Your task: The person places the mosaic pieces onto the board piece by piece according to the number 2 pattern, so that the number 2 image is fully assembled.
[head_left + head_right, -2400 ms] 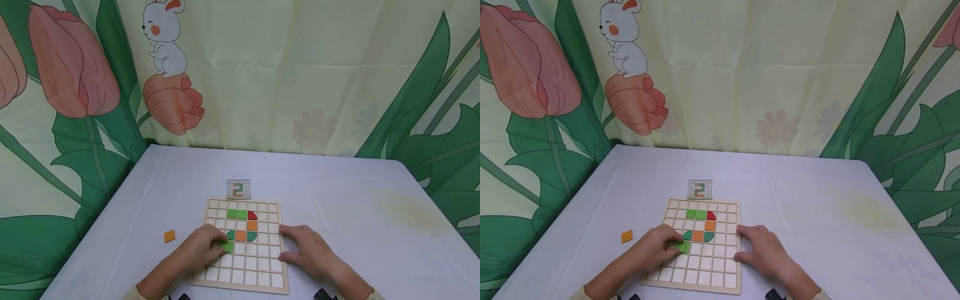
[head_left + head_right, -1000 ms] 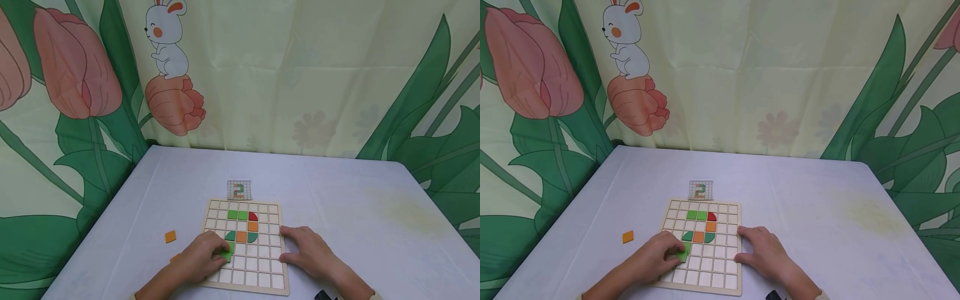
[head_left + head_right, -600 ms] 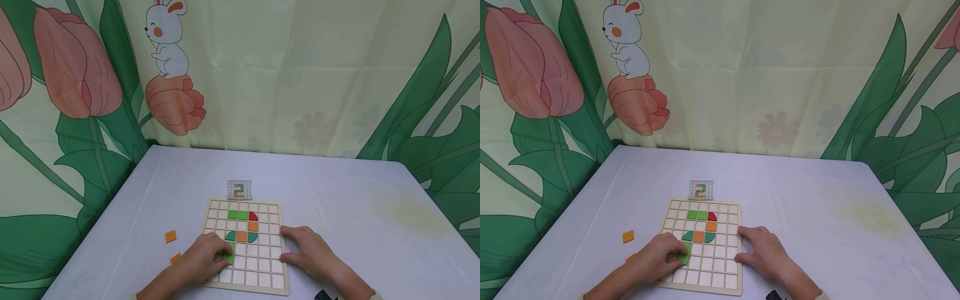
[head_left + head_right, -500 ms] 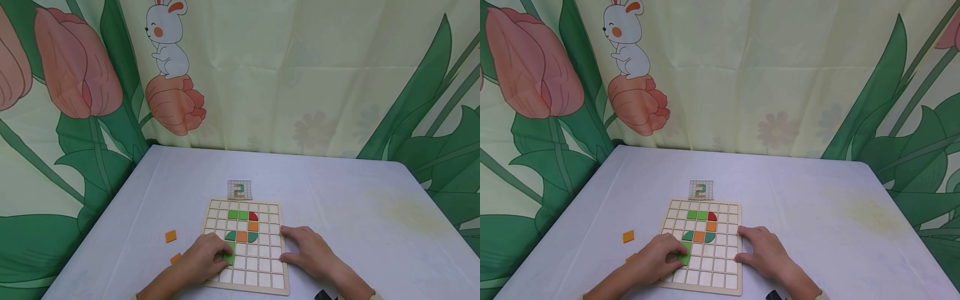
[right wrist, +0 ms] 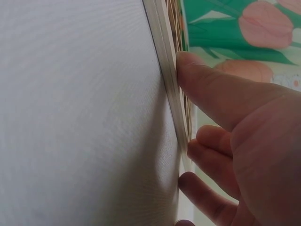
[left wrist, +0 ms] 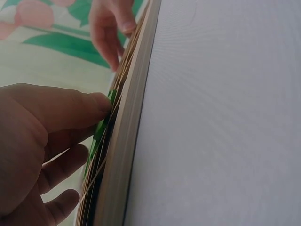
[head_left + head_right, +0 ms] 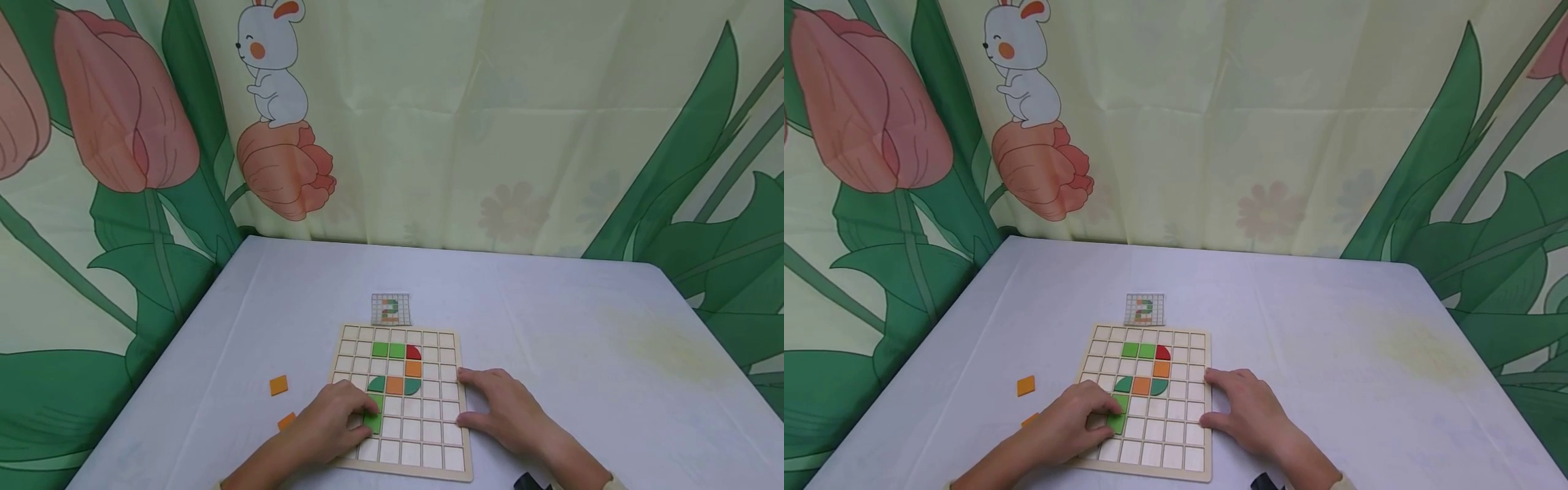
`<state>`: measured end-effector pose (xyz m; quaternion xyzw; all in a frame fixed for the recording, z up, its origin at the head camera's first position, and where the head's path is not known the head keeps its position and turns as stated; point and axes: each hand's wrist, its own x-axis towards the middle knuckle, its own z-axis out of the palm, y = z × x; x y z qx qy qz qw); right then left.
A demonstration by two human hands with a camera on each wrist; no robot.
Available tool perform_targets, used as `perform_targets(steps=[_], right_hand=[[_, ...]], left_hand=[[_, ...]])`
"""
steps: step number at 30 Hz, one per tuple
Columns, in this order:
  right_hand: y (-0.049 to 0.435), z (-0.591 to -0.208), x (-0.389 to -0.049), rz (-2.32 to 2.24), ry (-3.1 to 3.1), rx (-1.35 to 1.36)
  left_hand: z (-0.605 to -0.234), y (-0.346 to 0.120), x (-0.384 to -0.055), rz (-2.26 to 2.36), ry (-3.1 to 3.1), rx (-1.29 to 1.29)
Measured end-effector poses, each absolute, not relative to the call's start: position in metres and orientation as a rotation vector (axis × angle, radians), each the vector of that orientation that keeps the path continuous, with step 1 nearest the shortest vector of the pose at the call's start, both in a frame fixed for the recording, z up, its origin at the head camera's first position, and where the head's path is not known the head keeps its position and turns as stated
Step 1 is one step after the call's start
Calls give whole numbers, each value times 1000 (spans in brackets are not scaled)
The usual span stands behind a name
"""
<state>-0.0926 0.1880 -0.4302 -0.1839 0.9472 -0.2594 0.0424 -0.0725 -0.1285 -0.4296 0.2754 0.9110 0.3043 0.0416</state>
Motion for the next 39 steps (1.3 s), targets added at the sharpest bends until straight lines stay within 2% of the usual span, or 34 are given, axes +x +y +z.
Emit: perform_targets(steps=[11, 21, 39], right_hand=[[187, -431, -93, -788, 2906, -566], [187, -431, -93, -798, 2900, -563], [188, -431, -93, -794, 2902, -580]], left_hand=[[-432, -131, -72, 949, 2750, 793], [-433, -137, -72, 1036, 2753, 920], [-423, -145, -77, 1034, 2727, 749]])
